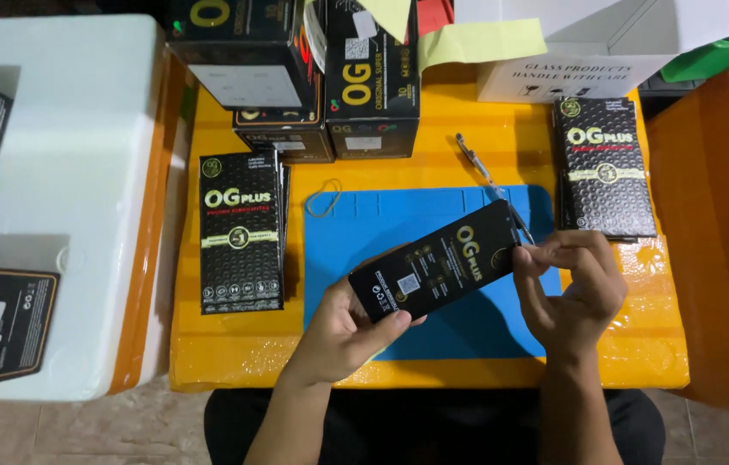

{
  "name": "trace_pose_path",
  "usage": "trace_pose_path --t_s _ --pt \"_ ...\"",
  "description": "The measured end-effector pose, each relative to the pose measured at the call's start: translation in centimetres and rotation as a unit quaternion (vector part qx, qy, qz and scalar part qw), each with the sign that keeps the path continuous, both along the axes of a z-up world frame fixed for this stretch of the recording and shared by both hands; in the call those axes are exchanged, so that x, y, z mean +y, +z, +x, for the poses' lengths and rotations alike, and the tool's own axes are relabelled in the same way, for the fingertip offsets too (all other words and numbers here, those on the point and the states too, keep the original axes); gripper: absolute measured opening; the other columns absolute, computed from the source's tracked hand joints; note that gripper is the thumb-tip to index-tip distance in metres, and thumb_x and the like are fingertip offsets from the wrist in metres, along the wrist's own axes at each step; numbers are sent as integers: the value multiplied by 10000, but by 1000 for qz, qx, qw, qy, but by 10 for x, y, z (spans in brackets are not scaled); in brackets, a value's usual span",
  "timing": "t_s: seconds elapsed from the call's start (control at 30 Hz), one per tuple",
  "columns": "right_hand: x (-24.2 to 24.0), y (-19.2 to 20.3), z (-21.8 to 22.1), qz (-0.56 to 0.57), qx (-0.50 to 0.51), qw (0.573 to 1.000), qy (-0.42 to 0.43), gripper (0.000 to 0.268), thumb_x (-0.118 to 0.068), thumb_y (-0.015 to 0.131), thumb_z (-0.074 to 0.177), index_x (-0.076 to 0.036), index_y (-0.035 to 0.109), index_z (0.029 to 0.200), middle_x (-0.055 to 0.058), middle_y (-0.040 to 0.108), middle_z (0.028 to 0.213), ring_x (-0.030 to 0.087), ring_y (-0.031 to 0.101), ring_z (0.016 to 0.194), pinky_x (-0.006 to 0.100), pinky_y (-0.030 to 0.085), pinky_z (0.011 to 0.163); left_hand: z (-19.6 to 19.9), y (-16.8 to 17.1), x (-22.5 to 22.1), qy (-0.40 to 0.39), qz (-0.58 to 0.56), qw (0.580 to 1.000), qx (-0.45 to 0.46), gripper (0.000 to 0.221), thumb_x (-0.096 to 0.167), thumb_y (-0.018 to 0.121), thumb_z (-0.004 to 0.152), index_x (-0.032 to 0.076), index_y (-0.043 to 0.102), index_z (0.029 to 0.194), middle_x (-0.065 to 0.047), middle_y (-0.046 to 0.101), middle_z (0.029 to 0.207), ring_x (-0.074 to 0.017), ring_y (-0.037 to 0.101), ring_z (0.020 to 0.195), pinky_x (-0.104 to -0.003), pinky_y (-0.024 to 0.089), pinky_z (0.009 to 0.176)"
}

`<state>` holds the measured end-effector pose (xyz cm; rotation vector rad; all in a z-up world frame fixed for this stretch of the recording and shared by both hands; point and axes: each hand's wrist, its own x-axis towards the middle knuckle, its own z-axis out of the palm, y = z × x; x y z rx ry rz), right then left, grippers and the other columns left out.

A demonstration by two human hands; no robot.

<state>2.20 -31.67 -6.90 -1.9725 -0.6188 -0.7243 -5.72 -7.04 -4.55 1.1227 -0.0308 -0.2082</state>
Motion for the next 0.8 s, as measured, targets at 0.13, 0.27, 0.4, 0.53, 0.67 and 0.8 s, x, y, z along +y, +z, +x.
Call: trace_pose_path --t_s 0.13,0.27,0.4,0.53,0.67,0.8 --pt "-6 -14 -6 5 8 1000 -16 201 81 775 950 18 623 835 95 542 666 134 453 535 285 393 568 0 -9 -3 15 -25 999 19 544 126 683 929 21 488 1426 -192 668 1265 -341 677 1195 -459 630 997" --pt "-2 -9 -7 41 6 998 52 193 70 780 887 23 626 781 79 533 595 110 393 472 251 322 494 1 -20 -5 57 33 998 -14 382 126 701 918 1 597 1264 -172 702 1209 -319 716 1123 -404 647 940" --pt "1 6 -6 -2 27 981 190 127 14 798 808 -18 676 825 62 614 623 114 463 448 247 407 497 3 -27 -8 80 41 996 -10 356 119 717 904 5 616 1225 -151 706 1179 -276 704 1104 -393 648 918" --pt "-1 -10 4 35 -25 989 140 116 23 782 875 -30 679 874 62 570 646 137 497 555 275 439 541 9 -26 -10 90 -28 995 -33 368 56 702 920 -18 575 1257 -214 664 1253 -366 655 1213 -520 628 1008" --pt "0 -11 12 -19 -93 996 5 152 -15 747 1027 1 629 931 137 532 890 181 456 656 315 405 568 12 -32 -10 93 -2 995 -23 402 89 734 878 -12 546 1218 -225 676 1216 -375 689 1173 -456 649 966" --pt "12 -9 19 25 -187 982 -25 203 170 805 850 39 655 887 181 605 940 303 562 609 395 477 511 16 -53 -17 153 11 979 -134 232 -68 702 886 -47 621 1102 -173 740 990 -289 749 926 -492 669 796"
